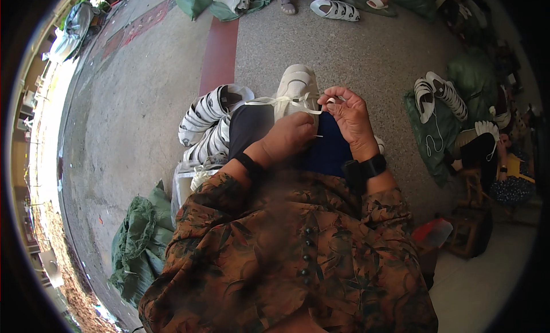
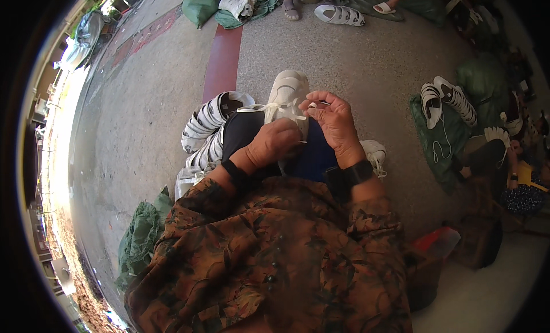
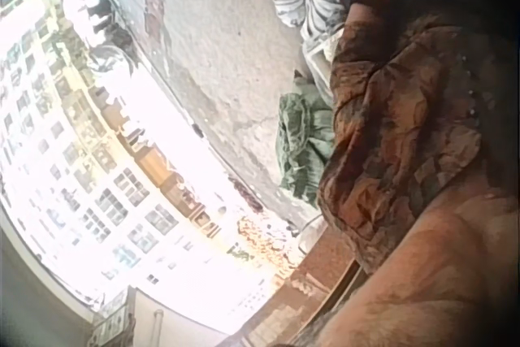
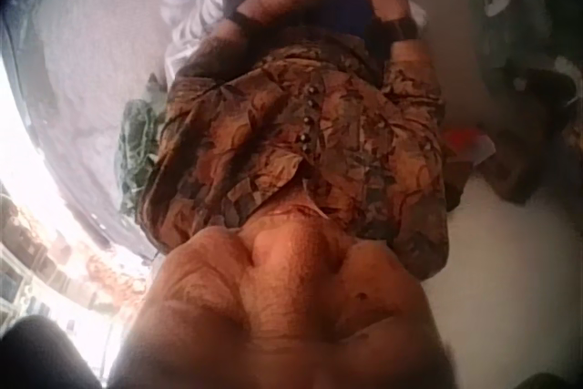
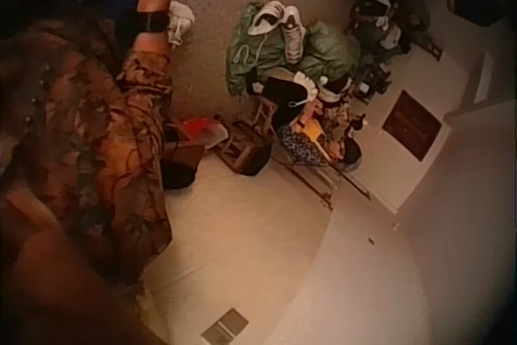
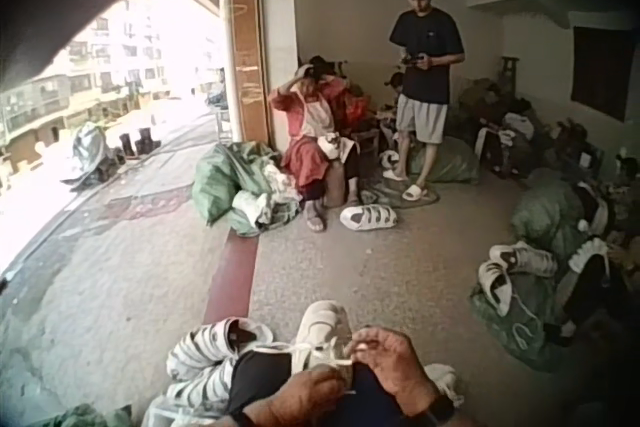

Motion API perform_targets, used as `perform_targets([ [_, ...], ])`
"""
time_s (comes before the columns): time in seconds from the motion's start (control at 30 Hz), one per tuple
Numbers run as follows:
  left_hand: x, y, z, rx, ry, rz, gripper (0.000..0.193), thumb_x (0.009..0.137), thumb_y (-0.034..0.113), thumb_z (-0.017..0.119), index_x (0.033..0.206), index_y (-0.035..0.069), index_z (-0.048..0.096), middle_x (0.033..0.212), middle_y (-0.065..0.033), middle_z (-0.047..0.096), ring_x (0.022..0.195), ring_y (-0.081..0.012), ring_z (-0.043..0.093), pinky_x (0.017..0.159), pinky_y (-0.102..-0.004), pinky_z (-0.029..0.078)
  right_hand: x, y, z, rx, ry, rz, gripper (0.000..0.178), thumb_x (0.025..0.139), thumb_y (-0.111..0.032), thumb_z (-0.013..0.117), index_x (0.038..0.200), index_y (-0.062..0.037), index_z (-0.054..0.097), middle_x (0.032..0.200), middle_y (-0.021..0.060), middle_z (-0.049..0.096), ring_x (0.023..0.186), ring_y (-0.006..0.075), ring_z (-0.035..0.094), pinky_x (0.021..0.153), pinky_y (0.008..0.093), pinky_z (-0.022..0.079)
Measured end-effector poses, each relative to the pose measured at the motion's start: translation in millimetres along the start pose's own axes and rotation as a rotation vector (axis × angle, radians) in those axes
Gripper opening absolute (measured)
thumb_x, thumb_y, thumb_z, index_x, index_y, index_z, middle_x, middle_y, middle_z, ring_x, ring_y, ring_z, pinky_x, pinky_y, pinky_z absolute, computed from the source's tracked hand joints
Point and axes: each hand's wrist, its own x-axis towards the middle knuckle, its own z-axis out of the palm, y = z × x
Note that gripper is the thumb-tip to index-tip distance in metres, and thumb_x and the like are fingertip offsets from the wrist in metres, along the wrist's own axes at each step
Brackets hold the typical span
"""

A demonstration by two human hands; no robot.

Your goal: The person sits on the floor and laces a white sneaker by hand, threading the laces through the eyelets and pulling them tight. They handle the laces and the shoe repeatedly, adjusting the fit and securing the laces.

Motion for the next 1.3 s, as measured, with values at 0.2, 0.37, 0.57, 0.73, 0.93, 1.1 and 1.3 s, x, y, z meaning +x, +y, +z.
perform_targets([
  [0.2, 2, -5, -9, -0.648, 0.412, -0.638, 0.004, 0.085, 0.000, 0.061, 0.088, 0.002, 0.060, 0.084, -0.0003, 0.061, 0.076, -0.0070, 0.056, 0.066, -0.0237, 0.048, 14, 32, 12, -0.112, 0.077, 0.043, 0.008, 0.083, -0.003, 0.064, 0.087, 0.0028, 0.065, 0.075, 0.0080, 0.065, 0.064, 0.0110, 0.058, 0.060, 0.0213, 0.047],
  [0.37, 14, -12, -17, -0.818, 0.521, -0.727, 0.004, 0.085, 0.003, 0.063, 0.087, 0.002, 0.065, 0.079, -0.0006, 0.064, 0.072, -0.0072, 0.056, 0.065, -0.0218, 0.047, 22, 39, 23, -0.542, 0.017, -0.184, 0.010, 0.085, -0.007, 0.061, 0.086, 0.0013, 0.067, 0.070, 0.0037, 0.064, 0.059, 0.0084, 0.057, 0.057, 0.0220, 0.045],
  [0.57, 14, -8, -24, -0.950, 0.519, -0.797, 0.007, 0.082, 0.004, 0.066, 0.088, 0.001, 0.068, 0.078, -0.0007, 0.064, 0.069, -0.0068, 0.055, 0.065, -0.0213, 0.045, 17, 43, 28, -0.504, -0.019, -0.078, 0.012, 0.086, -0.006, 0.056, 0.087, 0.0018, 0.066, 0.069, 0.0047, 0.064, 0.056, 0.0082, 0.055, 0.052, 0.0230, 0.044],
  [0.73, 13, -4, -29, -0.996, 0.462, -0.798, 0.008, 0.083, 0.005, 0.065, 0.089, 0.001, 0.069, 0.078, -0.0012, 0.065, 0.071, -0.0074, 0.056, 0.066, -0.0222, 0.045, 16, 41, 26, -0.600, -0.105, -0.083, 0.013, 0.086, -0.005, 0.055, 0.085, 0.0013, 0.067, 0.067, 0.0047, 0.064, 0.056, 0.0084, 0.056, 0.052, 0.0234, 0.044],
  [0.93, 9, -8, -28, -1.141, 0.421, -0.783, 0.008, 0.083, 0.006, 0.065, 0.089, 0.001, 0.069, 0.080, -0.0021, 0.065, 0.071, -0.0082, 0.057, 0.065, -0.0227, 0.046, 13, 42, 25, -0.572, -0.123, -0.054, 0.012, 0.085, -0.006, 0.057, 0.081, 0.0008, 0.066, 0.064, 0.0033, 0.061, 0.056, 0.0075, 0.054, 0.052, 0.0232, 0.043],
  [1.1, 9, 1, -39, -1.197, 0.336, -0.847, 0.010, 0.083, 0.010, 0.066, 0.087, 0.000, 0.068, 0.079, -0.0011, 0.064, 0.072, -0.0084, 0.057, 0.066, -0.0231, 0.047, 11, 45, 20, -0.639, -0.139, -0.017, 0.014, 0.086, -0.008, 0.057, 0.077, -0.0007, 0.065, 0.062, 0.0005, 0.058, 0.056, 0.0057, 0.051, 0.052, 0.0222, 0.041],
  [1.3, -4, -7, -24, -0.028, 0.230, -0.665, 0.014, 0.078, 0.010, 0.067, 0.090, 0.003, 0.066, 0.078, -0.0057, 0.064, 0.072, -0.0184, 0.062, 0.068, -0.0285, 0.049, 19, 52, 22, -0.392, -0.001, 0.015, 0.014, 0.088, -0.006, 0.054, 0.074, -0.0035, 0.057, 0.060, -0.0046, 0.047, 0.054, 0.0029, 0.041, 0.049, 0.0198, 0.034],
])
